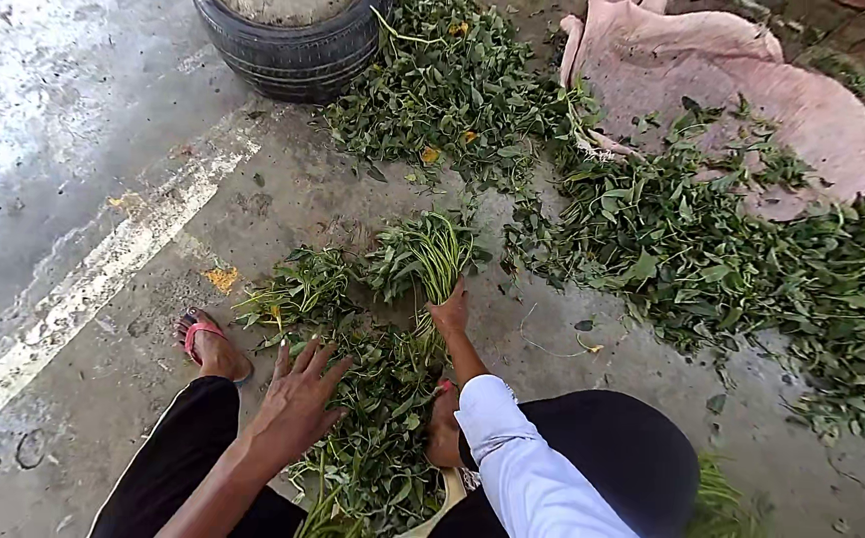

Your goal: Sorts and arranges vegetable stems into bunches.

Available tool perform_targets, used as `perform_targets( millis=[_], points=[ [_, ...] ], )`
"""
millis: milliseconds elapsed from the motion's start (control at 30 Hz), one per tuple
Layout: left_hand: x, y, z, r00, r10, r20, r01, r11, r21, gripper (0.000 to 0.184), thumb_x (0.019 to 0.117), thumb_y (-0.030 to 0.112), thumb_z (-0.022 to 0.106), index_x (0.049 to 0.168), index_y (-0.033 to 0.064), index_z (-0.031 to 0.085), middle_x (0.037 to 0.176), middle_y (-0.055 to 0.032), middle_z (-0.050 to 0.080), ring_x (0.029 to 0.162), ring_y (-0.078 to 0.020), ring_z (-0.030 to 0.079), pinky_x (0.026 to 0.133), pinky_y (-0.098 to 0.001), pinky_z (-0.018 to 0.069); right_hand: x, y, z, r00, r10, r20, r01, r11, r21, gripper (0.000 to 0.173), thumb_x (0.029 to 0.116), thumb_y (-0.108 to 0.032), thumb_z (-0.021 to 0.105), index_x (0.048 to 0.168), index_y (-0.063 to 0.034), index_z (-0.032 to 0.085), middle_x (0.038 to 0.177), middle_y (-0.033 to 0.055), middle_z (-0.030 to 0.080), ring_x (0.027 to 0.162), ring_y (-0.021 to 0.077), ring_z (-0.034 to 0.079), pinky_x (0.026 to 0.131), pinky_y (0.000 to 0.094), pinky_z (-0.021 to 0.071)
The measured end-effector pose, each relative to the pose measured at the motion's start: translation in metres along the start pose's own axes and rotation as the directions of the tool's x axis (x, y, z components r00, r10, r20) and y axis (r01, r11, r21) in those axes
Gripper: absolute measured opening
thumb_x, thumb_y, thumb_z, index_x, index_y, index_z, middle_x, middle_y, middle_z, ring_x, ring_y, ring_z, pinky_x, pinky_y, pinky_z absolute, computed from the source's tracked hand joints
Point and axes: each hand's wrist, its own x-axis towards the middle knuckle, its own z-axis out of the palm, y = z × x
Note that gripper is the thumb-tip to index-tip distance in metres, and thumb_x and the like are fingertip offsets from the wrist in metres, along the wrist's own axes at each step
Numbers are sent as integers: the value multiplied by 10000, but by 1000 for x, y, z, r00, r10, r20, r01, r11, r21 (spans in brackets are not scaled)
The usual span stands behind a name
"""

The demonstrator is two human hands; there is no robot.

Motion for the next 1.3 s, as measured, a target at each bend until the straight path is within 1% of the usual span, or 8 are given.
perform_targets(
  millis=[200,400,467,567,700,1067,1200,1300],
  points=[
    [20,12,-24,978,-64,199,76,996,-52,689,963,347,721,1557,137,441,1567,-201,443,1521,-425,284,1209,-716,76,-95,-2,17,994,-91,57,90,996,20,1183,769,-272,876,1661,-159,108,1482,298,459,1229,456,595,974,602,518],
    [15,8,-25,968,-131,213,148,987,-67,619,965,336,727,1505,125,512,1454,-169,566,1405,-378,474,1188,-685,222,-137,20,38,893,-70,444,235,915,-328,1087,871,-516,775,1661,-117,144,1710,236,66,1535,459,228,1155,700,273],
    [17,-2,-20,970,-162,181,186,974,-126,571,983,311,707,1491,118,531,1453,-173,566,1374,-392,501,1151,-669,303,-132,12,25,910,-139,391,269,915,-301,951,907,-559,720,1616,-79,307,1700,246,120,1537,457,226,1168,704,236],
    [26,-27,2,981,-168,101,193,911,-365,447,1010,231,670,1427,89,589,1424,-190,580,1301,-395,564,1073,-647,423,-118,0,16,910,-382,161,405,902,-147,574,958,-420,705,1371,-32,614,1594,252,378,1426,463,416,1097,675,365],
    [38,-30,18,955,-276,108,296,860,-416,332,1028,168,625,1345,71,651,1343,-208,632,1239,-421,600,1016,-666,453,-108,-11,16,817,-564,116,566,824,19,225,979,-80,661,1167,36,701,1197,261,661,1111,425,650,958,570,524],
    [42,-39,56,947,-197,256,295,847,-441,310,1054,186,573,1330,72,657,1313,-186,660,1244,-385,613,1036,-647,455,-116,-2,55,864,-369,343,491,766,-415,518,930,-282,759,1317,29,612,1344,273,585,1225,455,589,968,625,485],
    [41,-44,63,948,-213,234,306,808,-504,315,1052,194,582,1335,73,650,1319,-181,660,1231,-378,624,1039,-623,466,-110,-12,51,874,-351,336,456,831,-319,351,972,-183,679,1262,9,638,1312,248,617,1193,413,629,972,587,514],
    [41,-44,71,948,-236,216,318,629,-709,349,1073,176,542,1393,49,596,1378,-171,628,1243,-321,628,1050,-538,490,-142,-22,24,825,-493,275,541,831,-133,266,964,-117,685,1184,30,663,1185,263,660,1092,428,662,921,594,536]
  ],
)
